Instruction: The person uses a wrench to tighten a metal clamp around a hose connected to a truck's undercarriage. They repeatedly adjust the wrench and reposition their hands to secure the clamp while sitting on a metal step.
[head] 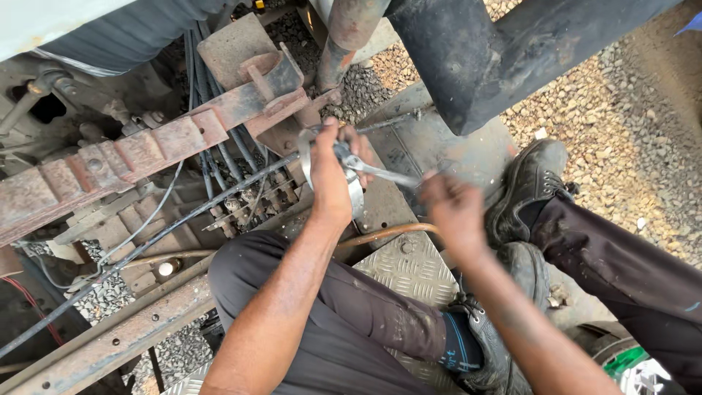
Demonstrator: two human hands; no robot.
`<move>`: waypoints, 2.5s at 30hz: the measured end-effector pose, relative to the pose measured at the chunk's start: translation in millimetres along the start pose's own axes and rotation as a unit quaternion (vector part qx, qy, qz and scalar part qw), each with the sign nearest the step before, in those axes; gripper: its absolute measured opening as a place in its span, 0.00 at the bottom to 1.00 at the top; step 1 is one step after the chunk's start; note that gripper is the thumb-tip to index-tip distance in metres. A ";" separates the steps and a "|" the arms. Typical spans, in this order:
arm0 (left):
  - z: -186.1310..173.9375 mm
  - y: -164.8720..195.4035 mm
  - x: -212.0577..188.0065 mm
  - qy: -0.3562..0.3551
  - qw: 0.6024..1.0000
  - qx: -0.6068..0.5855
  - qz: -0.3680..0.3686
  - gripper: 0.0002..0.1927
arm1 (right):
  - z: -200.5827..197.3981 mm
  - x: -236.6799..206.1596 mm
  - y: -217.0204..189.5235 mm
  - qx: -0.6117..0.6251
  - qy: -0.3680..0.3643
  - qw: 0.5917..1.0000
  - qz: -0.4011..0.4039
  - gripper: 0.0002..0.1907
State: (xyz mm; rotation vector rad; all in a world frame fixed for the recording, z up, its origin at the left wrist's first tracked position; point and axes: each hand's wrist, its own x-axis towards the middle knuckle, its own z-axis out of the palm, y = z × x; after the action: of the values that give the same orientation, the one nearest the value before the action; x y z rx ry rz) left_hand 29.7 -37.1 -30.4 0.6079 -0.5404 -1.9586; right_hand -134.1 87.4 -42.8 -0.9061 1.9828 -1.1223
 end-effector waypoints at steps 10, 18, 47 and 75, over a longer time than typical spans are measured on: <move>-9.3 3.4 10.3 0.238 0.971 -0.021 -0.007 0.20 | 35.8 -74.8 -18.8 -0.059 -0.051 0.997 0.004 0.10; -15.2 -8.6 8.6 0.244 0.948 0.191 0.073 0.24 | 48.3 -124.2 -83.0 -0.041 -0.114 0.928 -0.353 0.12; -6.1 -21.7 10.7 0.090 0.993 -0.067 -0.046 0.22 | 13.0 -39.1 -8.4 -0.140 -0.018 0.986 -0.094 0.09; 17.1 -24.4 -9.0 -0.030 0.995 0.054 -0.081 0.23 | -32.3 21.5 -67.3 0.457 0.035 0.865 0.205 0.10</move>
State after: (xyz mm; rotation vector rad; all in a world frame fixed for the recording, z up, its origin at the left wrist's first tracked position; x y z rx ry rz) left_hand 6.2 -16.7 -30.2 0.6795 -0.6546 -2.1154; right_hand -155.7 57.3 25.5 0.0603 1.3089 -1.5962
